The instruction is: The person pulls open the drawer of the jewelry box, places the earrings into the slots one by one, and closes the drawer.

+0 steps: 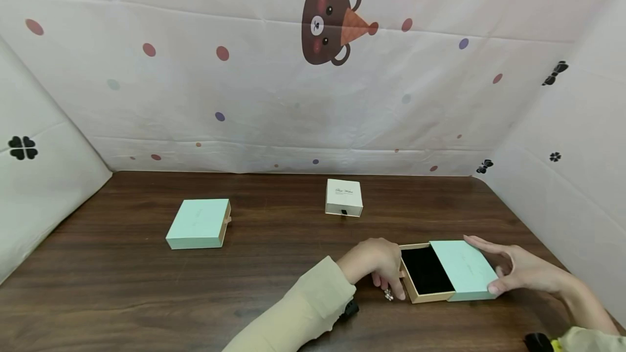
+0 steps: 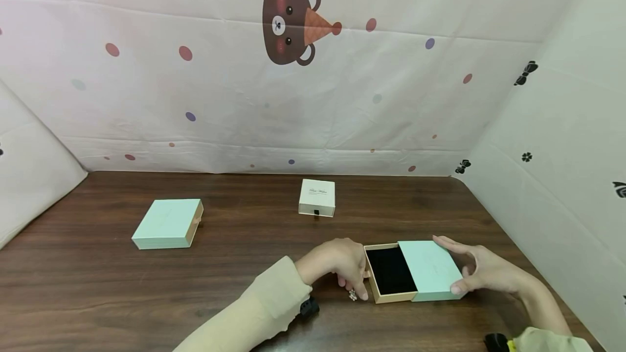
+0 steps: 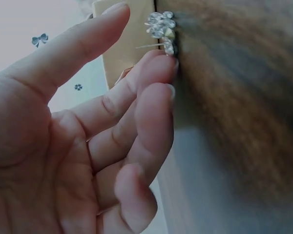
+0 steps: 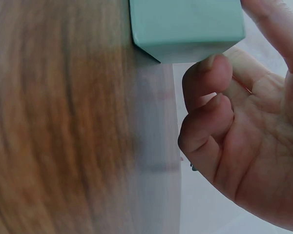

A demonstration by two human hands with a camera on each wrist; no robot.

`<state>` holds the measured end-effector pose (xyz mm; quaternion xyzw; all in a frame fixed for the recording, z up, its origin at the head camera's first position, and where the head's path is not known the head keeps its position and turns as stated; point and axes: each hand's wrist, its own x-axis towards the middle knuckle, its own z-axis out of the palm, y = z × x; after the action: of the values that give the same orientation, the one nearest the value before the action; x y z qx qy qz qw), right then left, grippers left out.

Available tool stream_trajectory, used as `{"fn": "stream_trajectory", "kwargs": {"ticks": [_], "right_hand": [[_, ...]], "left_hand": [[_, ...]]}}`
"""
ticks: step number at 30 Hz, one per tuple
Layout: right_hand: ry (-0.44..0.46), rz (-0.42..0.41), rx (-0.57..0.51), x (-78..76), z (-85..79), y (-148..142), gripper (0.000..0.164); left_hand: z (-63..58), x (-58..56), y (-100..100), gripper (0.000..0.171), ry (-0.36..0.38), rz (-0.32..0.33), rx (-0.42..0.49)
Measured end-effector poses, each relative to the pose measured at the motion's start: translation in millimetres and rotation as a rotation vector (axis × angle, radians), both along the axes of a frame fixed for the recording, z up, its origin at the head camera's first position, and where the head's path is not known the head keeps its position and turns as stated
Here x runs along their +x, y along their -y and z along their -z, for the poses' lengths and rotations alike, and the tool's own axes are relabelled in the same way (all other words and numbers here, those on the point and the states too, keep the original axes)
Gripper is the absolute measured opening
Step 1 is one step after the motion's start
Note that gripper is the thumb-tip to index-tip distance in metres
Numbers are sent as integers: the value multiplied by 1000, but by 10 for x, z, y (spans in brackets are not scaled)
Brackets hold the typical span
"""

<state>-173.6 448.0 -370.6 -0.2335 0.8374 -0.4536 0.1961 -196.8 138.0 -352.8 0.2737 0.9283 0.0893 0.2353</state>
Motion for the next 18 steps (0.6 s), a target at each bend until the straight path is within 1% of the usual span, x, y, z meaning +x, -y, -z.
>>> {"fn": "stream_trajectory", "kwargs": {"ticks": [2,7,12,15,18], "right_hand": [[-1,3,5,1,-1,1,86],[0,10,14,3,-7,10,86],[-13,6,16,3,-1,6,85],[-10,0,12,6,1,1,85],[-12,-4,12,11,2,-2,85]], "left_hand": [[1,15,-12,33,-9,-3,-33],[18,30,-32,35,-62,5,-124],[26,21,-32,35,-82,-1,-144],[18,13,-24,37,-91,7,-162],[-5,9,-17,37,-95,22,-199]]}}
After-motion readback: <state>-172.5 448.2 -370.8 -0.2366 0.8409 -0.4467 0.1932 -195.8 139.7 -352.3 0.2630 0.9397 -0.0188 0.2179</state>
